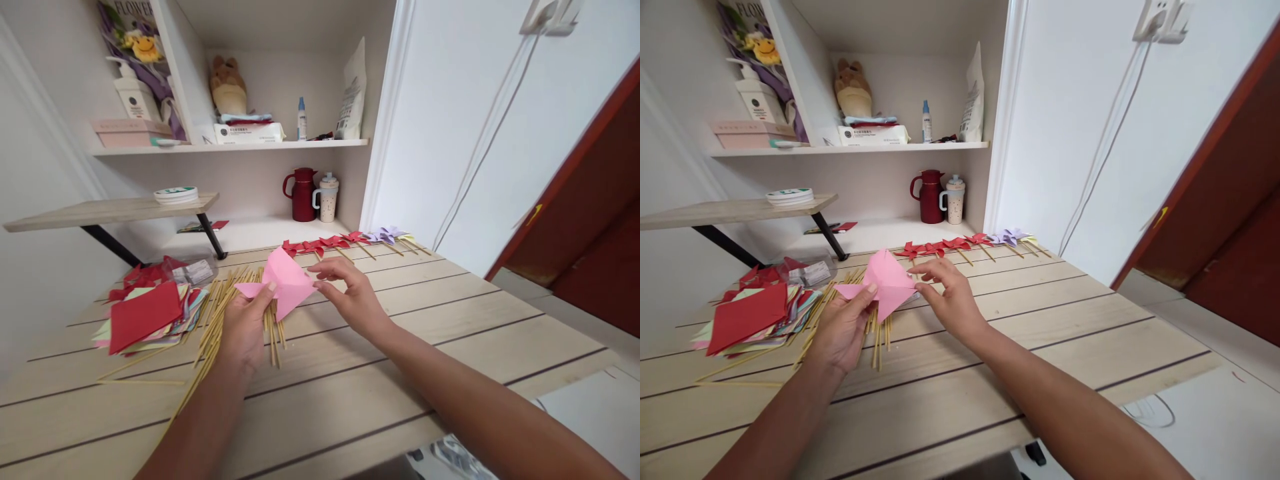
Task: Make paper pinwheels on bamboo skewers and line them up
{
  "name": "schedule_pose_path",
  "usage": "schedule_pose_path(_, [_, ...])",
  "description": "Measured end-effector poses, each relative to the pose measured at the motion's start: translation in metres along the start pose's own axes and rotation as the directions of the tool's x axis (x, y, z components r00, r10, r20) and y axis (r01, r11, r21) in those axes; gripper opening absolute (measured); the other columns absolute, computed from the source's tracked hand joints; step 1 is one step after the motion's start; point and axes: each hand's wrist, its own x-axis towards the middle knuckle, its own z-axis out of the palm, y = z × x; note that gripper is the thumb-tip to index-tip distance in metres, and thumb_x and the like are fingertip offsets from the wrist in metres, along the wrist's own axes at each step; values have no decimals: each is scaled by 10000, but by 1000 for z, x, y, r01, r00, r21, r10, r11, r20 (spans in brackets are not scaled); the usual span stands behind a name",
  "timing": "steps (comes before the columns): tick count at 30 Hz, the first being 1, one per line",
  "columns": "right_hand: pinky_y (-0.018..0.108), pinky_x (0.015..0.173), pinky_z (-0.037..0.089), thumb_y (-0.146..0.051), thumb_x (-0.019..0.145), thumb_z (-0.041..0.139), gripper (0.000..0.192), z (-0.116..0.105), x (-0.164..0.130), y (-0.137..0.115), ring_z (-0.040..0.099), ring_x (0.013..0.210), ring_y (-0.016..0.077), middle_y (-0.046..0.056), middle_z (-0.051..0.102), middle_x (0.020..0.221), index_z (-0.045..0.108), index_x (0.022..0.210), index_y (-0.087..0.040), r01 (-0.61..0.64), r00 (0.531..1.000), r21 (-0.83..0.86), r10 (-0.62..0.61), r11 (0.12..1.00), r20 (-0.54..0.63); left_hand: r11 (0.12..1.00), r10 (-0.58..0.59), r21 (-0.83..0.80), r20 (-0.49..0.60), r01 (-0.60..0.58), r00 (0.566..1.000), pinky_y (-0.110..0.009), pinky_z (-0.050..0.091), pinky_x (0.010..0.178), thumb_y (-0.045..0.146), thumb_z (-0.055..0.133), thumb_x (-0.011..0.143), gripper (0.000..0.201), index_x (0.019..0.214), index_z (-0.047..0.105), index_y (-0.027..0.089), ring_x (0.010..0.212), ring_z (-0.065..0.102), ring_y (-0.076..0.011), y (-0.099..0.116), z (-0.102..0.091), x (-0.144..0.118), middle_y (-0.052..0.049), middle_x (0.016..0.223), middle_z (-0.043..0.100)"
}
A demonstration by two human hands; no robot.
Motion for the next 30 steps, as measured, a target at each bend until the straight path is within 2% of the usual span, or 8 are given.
schedule_pose_path(2, [434, 1000, 485, -249, 866, 724, 148, 0, 1, 3, 602, 1088, 228, 61, 614, 1080, 751, 1006, -288, 74, 997, -88, -74, 993, 1, 1000, -23, 14, 16, 23, 1000, -287, 548, 739, 273, 920, 558, 376, 850, 750, 108, 759, 692, -170, -1, 1, -1, -83, 860, 771])
schedule_pose_path(4, [455, 1039, 475, -222, 843, 751, 172, 0, 1, 5, 585, 1138, 235, 66, 575, 1128, 766, 993, -305, 104, 995, -104, -103, 989, 15, 999, -36, 37, 34, 35, 999, -291, 545, 754, 282, 921, 558, 391, 861, 751, 104, 778, 697, -180, -3, 1, -2, -92, 872, 772])
schedule_pose_path(12, [474, 1132, 421, -202, 844, 753, 194, -1, -1, 3, 464, 1365, 261, 43, 519, 1361, 790, 958, -354, 127, 985, -16, -124, 992, 124, 992, -14, 127, 93, 2, 996, -335, 529, 814, 339, 898, 614, 397, 909, 758, 114, 852, 701, -217, -9, -5, 1, -103, 929, 773])
schedule_pose_path(16, [487, 1143, 406, -198, 847, 749, 150, -2, -1, 1, 462, 1370, 265, 31, 517, 1387, 799, 879, -336, 79, 989, 28, -82, 996, 121, 985, -18, 172, 126, -3, 992, -326, 525, 818, 351, 885, 633, 386, 916, 765, 118, 871, 696, -215, -9, -3, -1, -104, 942, 775])
schedule_pose_path(19, [486, 1134, 418, -232, 835, 770, 138, -2, -1, 1, 484, 1346, 261, 26, 508, 1408, 801, 908, -345, 80, 985, 61, -88, 995, 150, 980, -40, 199, 139, 12, 990, -315, 530, 789, 366, 880, 639, 373, 897, 766, 121, 824, 694, -203, -9, -1, -4, -93, 889, 775])
schedule_pose_path(23, [482, 1158, 388, -269, 806, 804, 130, -3, 0, -1, 421, 1408, 267, 7, 491, 1446, 804, 905, -354, 87, 976, 54, -96, 995, 195, 974, -26, 225, 136, -5, 990, -287, 523, 742, 381, 878, 642, 363, 863, 761, 118, 781, 681, -185, -9, -2, -3, -73, 808, 761])
schedule_pose_path(30, [499, 1159, 388, -243, 817, 792, 118, -5, 0, -2, 469, 1368, 266, -12, 451, 1498, 805, 871, -347, 64, 976, 41, -71, 997, 208, 983, -30, 186, 131, 5, 991, -320, 526, 810, 367, 889, 619, 389, 890, 765, 117, 838, 691, -204, -8, -3, -2, -93, 888, 772])
